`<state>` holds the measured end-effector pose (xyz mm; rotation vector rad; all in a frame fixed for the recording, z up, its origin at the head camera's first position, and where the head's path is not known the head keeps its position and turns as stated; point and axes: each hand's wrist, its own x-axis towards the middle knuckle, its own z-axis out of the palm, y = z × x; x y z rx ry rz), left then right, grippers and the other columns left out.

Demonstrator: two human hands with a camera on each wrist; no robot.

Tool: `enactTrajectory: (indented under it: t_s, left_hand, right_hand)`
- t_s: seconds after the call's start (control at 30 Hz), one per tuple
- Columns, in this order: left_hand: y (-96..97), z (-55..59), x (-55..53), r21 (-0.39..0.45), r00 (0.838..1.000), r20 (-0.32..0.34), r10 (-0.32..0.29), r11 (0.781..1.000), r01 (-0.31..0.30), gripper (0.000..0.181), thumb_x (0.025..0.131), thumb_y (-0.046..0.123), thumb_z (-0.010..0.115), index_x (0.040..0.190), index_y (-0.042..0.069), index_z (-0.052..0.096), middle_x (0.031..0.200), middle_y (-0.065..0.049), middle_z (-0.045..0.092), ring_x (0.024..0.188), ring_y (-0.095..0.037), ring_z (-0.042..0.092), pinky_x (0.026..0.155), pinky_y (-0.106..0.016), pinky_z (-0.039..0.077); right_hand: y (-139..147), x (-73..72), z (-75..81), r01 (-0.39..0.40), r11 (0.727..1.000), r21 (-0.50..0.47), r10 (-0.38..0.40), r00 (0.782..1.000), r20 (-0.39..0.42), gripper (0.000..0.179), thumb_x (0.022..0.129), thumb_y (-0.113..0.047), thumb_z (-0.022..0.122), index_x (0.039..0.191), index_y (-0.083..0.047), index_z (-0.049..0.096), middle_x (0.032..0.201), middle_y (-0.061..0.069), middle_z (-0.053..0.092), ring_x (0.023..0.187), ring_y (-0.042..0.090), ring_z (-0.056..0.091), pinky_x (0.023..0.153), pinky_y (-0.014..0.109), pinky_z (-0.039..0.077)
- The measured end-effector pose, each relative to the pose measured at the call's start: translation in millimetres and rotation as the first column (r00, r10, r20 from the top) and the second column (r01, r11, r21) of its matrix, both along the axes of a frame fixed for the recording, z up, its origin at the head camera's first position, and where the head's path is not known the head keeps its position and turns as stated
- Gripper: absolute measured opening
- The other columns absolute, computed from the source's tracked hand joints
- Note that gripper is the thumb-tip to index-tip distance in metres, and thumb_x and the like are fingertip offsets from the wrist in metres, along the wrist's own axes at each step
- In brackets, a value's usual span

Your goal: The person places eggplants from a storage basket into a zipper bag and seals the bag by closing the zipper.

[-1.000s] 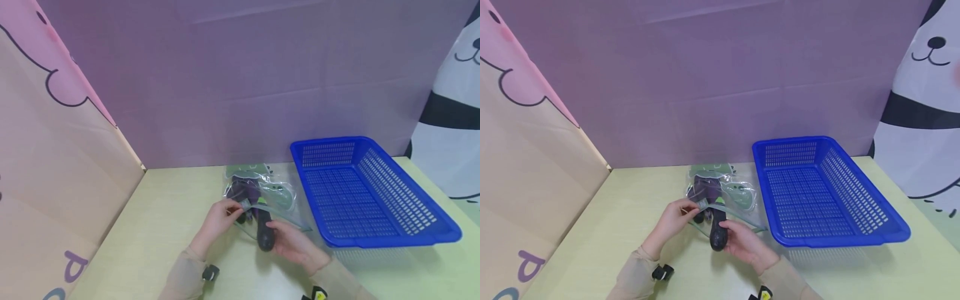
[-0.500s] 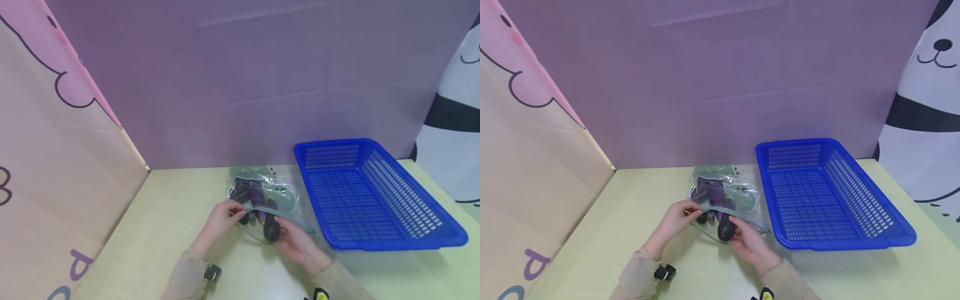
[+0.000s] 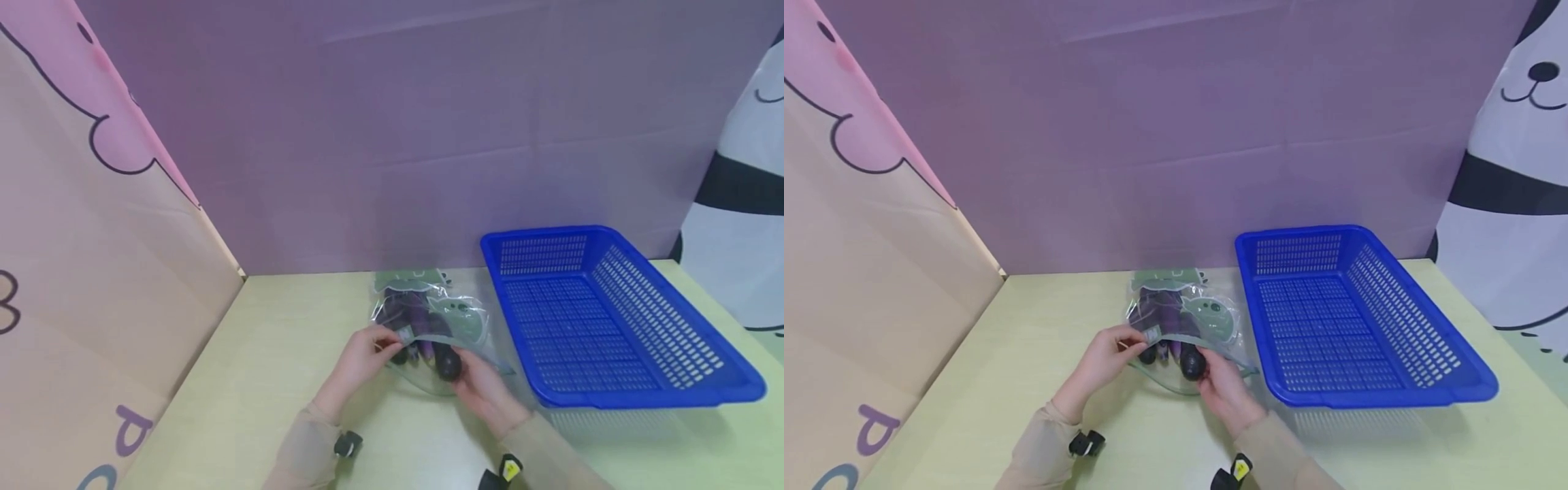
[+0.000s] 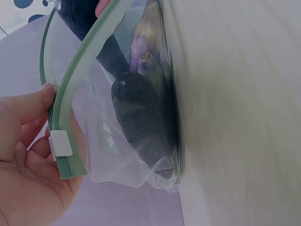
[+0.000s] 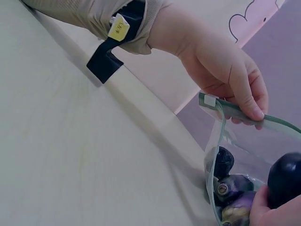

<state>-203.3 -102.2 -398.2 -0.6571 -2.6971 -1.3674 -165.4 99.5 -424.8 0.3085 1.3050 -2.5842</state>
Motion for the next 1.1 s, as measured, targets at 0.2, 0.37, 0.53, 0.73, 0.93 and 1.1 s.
enactTrajectory:
  t_s: [0.2, 0.37, 0.53, 0.73, 0.93, 1.1]
  left_hand:
    - [0.2, 0.5, -0.1, 0.001, 1.000, -0.013, -0.002, 1.000, 0.002, 0.006, 0.085, 0.004, 0.066, 0.090, 0.002, 0.070, 0.086, -0.008, 0.066, 0.076, -0.015, 0.061, 0.066, -0.017, 0.051]
    - [0.0, -0.5, 0.1, 0.002, 1.000, -0.005, -0.013, 1.000, 0.013, 0.007, 0.085, 0.004, 0.066, 0.090, 0.002, 0.070, 0.085, -0.007, 0.066, 0.075, -0.014, 0.060, 0.065, -0.017, 0.051]
    - [0.7, 0.1, 1.2, 0.002, 1.000, -0.011, -0.022, 1.000, 0.022, 0.007, 0.084, 0.003, 0.066, 0.090, 0.002, 0.070, 0.085, -0.008, 0.066, 0.076, -0.015, 0.060, 0.066, -0.017, 0.050]
    - [1.1, 1.7, 1.9, -0.006, 0.999, -0.010, -0.031, 1.000, 0.031, 0.007, 0.084, 0.003, 0.066, 0.090, 0.002, 0.070, 0.085, -0.007, 0.066, 0.076, -0.015, 0.061, 0.067, -0.016, 0.050]
    - [1.0, 1.7, 1.7, -0.007, 0.999, -0.002, -0.039, 0.999, 0.039, 0.007, 0.085, 0.003, 0.065, 0.090, 0.002, 0.070, 0.085, -0.008, 0.066, 0.076, -0.015, 0.061, 0.067, -0.016, 0.050]
    - [0.8, 2.8, 2.6, -0.009, 0.999, -0.004, -0.038, 0.999, 0.038, 0.007, 0.085, 0.004, 0.065, 0.090, 0.002, 0.070, 0.084, -0.007, 0.066, 0.076, -0.015, 0.061, 0.067, -0.017, 0.050]
  right_hand:
    - [-1.8, -6.1, -2.2, 0.033, 0.998, 0.056, -0.031, 0.999, -0.021, 0.034, 0.101, -0.008, 0.033, 0.130, 0.009, 0.037, 0.098, -0.003, 0.060, 0.089, 0.006, 0.057, 0.078, 0.018, 0.047]
    - [-5.4, -12.9, -4.2, 0.092, 0.992, 0.090, -0.090, 0.996, -0.030, 0.019, 0.099, -0.006, 0.040, 0.116, 0.000, 0.047, 0.096, -0.006, 0.061, 0.090, 0.006, 0.058, 0.079, 0.019, 0.049]
    - [-4.5, -18.6, -3.5, 0.108, 0.973, 0.204, -0.100, 0.994, -0.047, 0.026, 0.098, -0.005, 0.039, 0.122, 0.003, 0.043, 0.091, -0.009, 0.059, 0.084, 0.002, 0.057, 0.075, 0.018, 0.050]
    - [-1.6, -26.2, -1.0, 0.068, 0.869, 0.491, -0.031, 0.996, -0.084, 0.040, 0.098, -0.008, 0.038, 0.135, 0.007, 0.036, 0.122, 0.023, 0.054, 0.105, 0.025, 0.056, 0.082, 0.031, 0.050]
    - [-0.3, -28.2, 5.2, 0.088, 0.537, 0.839, 0.108, 0.979, -0.172, 0.044, 0.098, -0.013, 0.043, 0.137, 0.007, 0.038, 0.142, 0.029, 0.039, 0.131, 0.045, 0.037, 0.107, 0.052, 0.034]
    - [0.2, -29.1, 7.9, 0.068, 0.431, 0.900, 0.161, 0.975, -0.150, 0.047, 0.098, -0.014, 0.043, 0.140, 0.005, 0.036, 0.141, 0.029, 0.040, 0.129, 0.045, 0.038, 0.107, 0.053, 0.034]
